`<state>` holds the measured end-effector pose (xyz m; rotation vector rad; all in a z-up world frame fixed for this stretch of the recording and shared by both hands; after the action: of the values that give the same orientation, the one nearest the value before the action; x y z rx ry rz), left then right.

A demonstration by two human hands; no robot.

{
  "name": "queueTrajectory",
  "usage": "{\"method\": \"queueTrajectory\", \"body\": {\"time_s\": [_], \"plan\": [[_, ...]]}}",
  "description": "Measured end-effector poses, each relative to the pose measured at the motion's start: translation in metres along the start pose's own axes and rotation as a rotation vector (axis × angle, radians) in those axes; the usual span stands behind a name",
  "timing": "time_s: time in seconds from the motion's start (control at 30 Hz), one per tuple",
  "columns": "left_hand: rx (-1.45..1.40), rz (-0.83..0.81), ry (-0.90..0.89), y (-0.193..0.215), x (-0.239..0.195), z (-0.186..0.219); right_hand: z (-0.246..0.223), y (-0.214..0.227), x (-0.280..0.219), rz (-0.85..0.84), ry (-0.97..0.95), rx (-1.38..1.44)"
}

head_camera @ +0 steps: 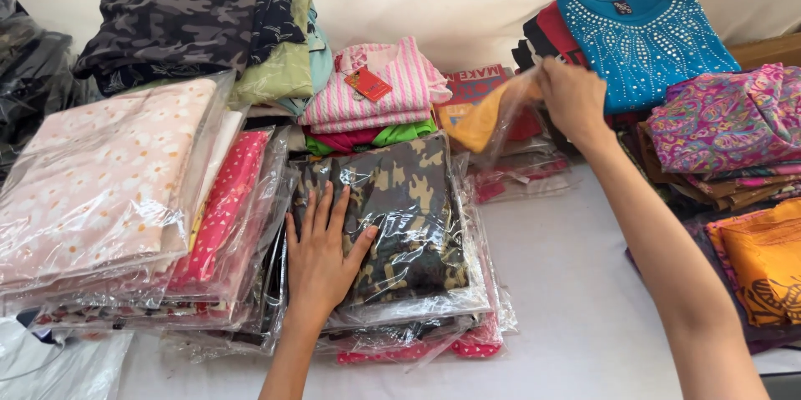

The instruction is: The person sorts and stacks various folded garments on a white table. They handle items including patterned shirts, camouflage pants, and graphic tees, some of which are in clear plastic packaging. The person arranges the clothes into neat piles, occasionally moving stacks to make space for new items.

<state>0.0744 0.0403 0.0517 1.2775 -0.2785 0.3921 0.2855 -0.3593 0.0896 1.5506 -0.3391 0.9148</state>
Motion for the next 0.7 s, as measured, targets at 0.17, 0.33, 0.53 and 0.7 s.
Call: {"method": "queueTrajectory", "body": {"time_s": [0.17, 0.33, 0.53, 0.7], "plan": [[0.006, -0.028, 0.009, -0.005, 0.000, -0.004, -0.055, 0.111, 0.003, -0.046, 0.071, 0.011], [-0.017, -0.021, 0.000, -0.008, 0.001, -0.008, -0.026, 0.167, -0.003, -0.106, 0.052, -0.072], [-0.310, -0.063, -0.028, 0.019, 0.002, -0.005, -0.054, 0.257, 0.016, 0.292, 0.404, -0.417], [-1.286, -0.302, 0.117, 0.039, -0.013, -0.010, -0.191, 0.304, 0.006, 0.343, 0.398, -0.421]]}}
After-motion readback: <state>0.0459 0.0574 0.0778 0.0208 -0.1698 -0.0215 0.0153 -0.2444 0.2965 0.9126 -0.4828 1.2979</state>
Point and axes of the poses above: each hand's wrist, its own x-axis towards the middle knuckle, its own y-axis out of the back of the hand, z = x × y, the point moved 7 cm from there along x, towards the middle knuckle, and after that the axes turned 14 degrees about y, right-handed, at the moved point
